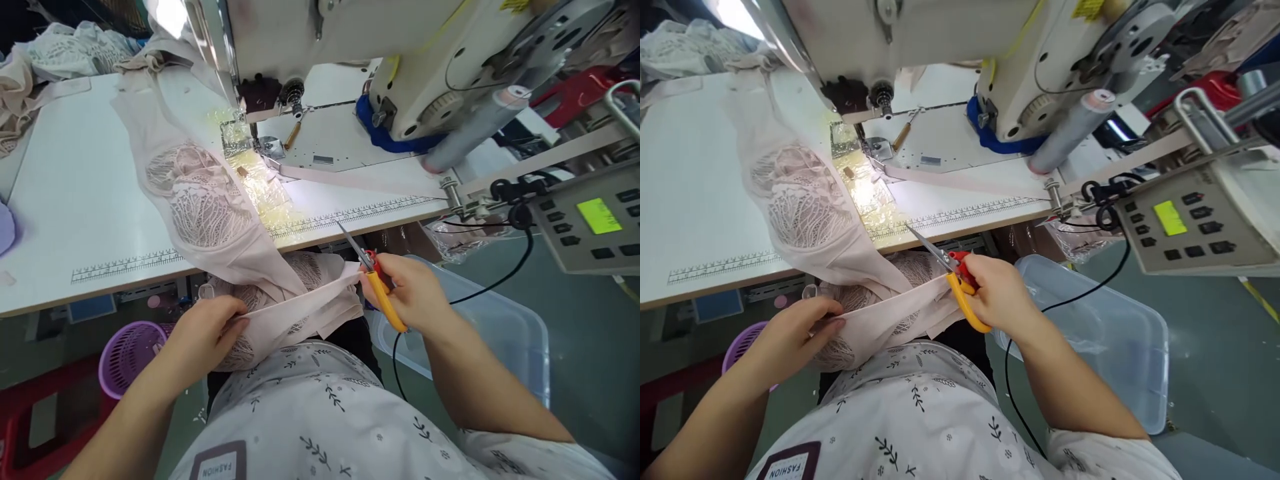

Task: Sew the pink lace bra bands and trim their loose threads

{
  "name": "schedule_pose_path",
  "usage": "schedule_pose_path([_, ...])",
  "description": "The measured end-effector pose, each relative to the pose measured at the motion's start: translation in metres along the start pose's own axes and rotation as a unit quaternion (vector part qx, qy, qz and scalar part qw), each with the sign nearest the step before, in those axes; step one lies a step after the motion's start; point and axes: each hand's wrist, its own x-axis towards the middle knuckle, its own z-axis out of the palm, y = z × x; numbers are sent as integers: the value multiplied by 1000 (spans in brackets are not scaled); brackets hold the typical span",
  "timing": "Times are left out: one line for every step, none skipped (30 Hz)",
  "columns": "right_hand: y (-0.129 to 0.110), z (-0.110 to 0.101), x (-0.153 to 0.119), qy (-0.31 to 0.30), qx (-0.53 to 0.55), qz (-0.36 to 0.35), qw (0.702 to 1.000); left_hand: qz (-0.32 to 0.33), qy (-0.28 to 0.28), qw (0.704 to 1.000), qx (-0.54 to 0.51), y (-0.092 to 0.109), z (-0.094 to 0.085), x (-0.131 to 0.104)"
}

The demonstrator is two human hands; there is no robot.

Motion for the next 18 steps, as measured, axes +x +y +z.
schedule_pose_path([0, 0, 0, 6, 1, 8, 1000, 10, -2, 1000, -1, 3, 0, 1])
schedule_pose_path([-3, 1, 1, 10, 13, 15, 1000, 22, -5, 1000, -1, 6, 0, 1])
schedule_pose_path([-7, 2, 3, 9, 36, 18, 999, 36, -9, 999, 3, 10, 0, 2])
schedule_pose_path([-14, 4, 4, -3, 68, 13, 998, 52, -15, 999, 9, 14, 1, 3])
schedule_pose_path([-22, 8, 6, -29, 107, 0, 994, 68, -18, 997, 17, 18, 2, 4])
schedule_pose_path([-31, 12, 8, -67, 149, -22, 986, 84, -18, 996, 25, 22, 4, 5])
schedule_pose_path([-40, 18, 10, -118, 188, -48, 974, 99, -15, 995, 29, 26, 5, 6])
schedule_pose_path([-49, 24, 12, -173, 221, -72, 957, 111, -10, 993, 29, 30, 7, 7])
schedule_pose_path([-57, 31, 14, -225, 243, -91, 939, 119, -6, 992, 28, 33, 8, 8])
schedule_pose_path([-63, 38, 16, -260, 250, -94, 928, 123, -5, 992, 24, 36, 8, 9])
schedule_pose_path([-68, 44, 16, -281, 253, -87, 922, 124, -4, 992, 21, 37, 8, 10])
schedule_pose_path([-71, 49, 17, -290, 252, -76, 920, 124, -5, 992, 22, 38, 7, 9])
schedule_pose_path([-72, 52, 16, -288, 253, -64, 921, 125, -7, 992, 29, 36, 6, 9])
schedule_pose_path([-72, 55, 15, -281, 259, -56, 922, 124, -9, 991, 42, 34, 4, 7])
schedule_pose_path([-70, 56, 14, -271, 268, -55, 923, 125, -15, 990, 59, 29, 2, 5])
schedule_pose_path([-68, 56, 12, -259, 276, -59, 924, 126, -22, 989, 77, 24, 0, 2])
schedule_pose_path([-66, 55, 11, -248, 281, -65, 925, 126, -28, 987, 94, 18, -2, -1])
schedule_pose_path([-64, 54, 10, -240, 286, -71, 925, 125, -31, 986, 106, 12, -5, -4])
